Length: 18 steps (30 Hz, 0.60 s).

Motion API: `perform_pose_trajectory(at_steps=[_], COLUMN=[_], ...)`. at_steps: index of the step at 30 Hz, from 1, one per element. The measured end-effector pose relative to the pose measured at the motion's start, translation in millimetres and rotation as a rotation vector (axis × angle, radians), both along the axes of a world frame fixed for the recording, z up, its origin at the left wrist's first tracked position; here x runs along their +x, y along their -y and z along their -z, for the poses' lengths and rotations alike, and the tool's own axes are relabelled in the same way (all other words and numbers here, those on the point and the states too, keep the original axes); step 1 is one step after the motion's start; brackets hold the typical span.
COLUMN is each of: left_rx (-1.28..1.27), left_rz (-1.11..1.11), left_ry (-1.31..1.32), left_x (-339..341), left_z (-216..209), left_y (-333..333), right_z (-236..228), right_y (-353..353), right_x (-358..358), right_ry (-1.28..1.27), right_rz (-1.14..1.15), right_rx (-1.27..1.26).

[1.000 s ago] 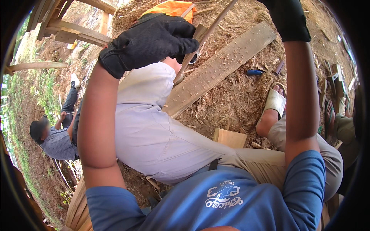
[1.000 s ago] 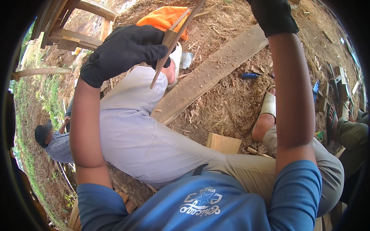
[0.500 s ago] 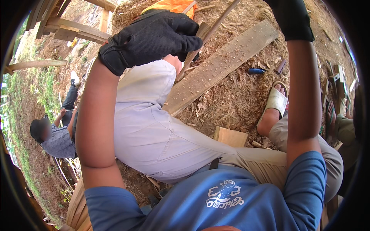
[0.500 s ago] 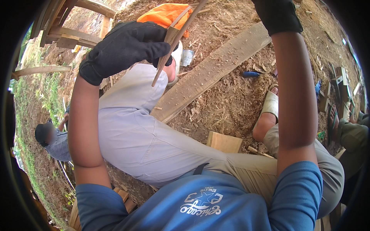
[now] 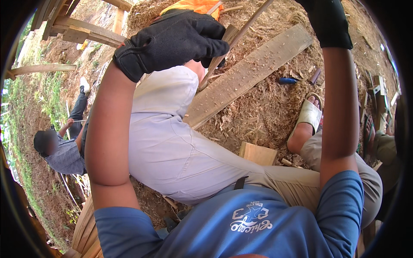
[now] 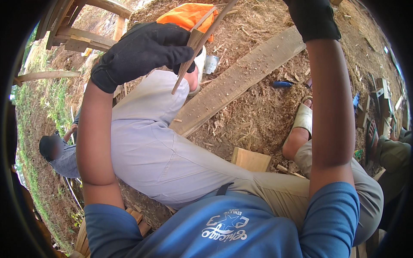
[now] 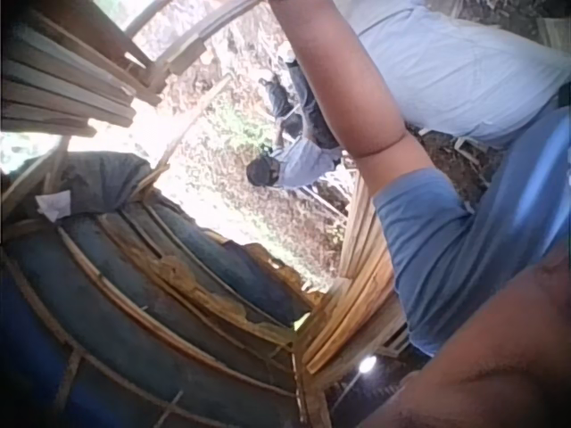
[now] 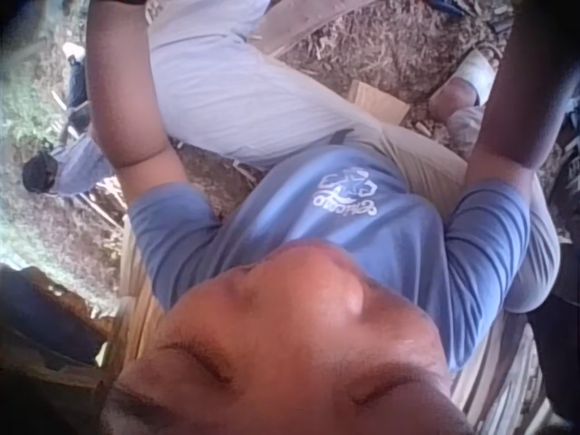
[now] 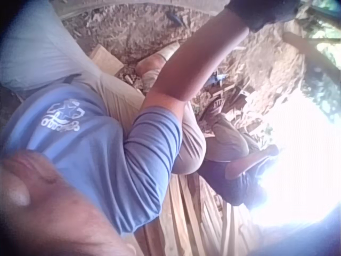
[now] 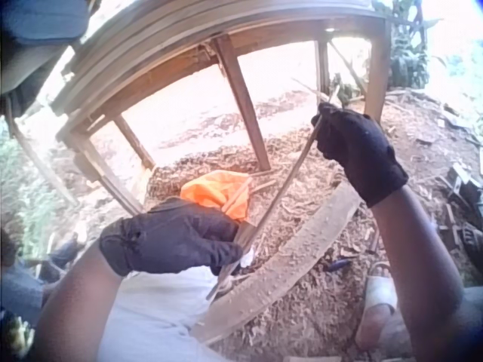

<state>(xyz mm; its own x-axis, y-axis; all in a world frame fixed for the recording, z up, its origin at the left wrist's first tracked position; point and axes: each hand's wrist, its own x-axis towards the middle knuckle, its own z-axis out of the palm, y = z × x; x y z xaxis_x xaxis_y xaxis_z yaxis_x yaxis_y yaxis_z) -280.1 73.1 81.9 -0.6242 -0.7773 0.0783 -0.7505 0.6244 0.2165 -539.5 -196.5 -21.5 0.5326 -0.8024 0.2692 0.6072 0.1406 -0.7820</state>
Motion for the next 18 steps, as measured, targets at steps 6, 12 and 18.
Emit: perform_pose_trajectory(at_steps=[6, 12, 18], left_rx=[0.008, 0.091, 0.128], left_rz=[0.018, -0.083, -0.084], left_ry=[0.061, -0.05, -0.071], left_x=[2, -7, -2], left_z=[-6, -4, -5], left_y=[-3, -2, -6], right_z=[-47, 6, -45], right_y=[-65, 8, -59], right_x=[16, -3, 17], right_ry=[-0.193, 0.052, -0.243], right_rz=[0.243, 0.046, 0.25], right_rx=[-0.099, 0.14, -0.166])
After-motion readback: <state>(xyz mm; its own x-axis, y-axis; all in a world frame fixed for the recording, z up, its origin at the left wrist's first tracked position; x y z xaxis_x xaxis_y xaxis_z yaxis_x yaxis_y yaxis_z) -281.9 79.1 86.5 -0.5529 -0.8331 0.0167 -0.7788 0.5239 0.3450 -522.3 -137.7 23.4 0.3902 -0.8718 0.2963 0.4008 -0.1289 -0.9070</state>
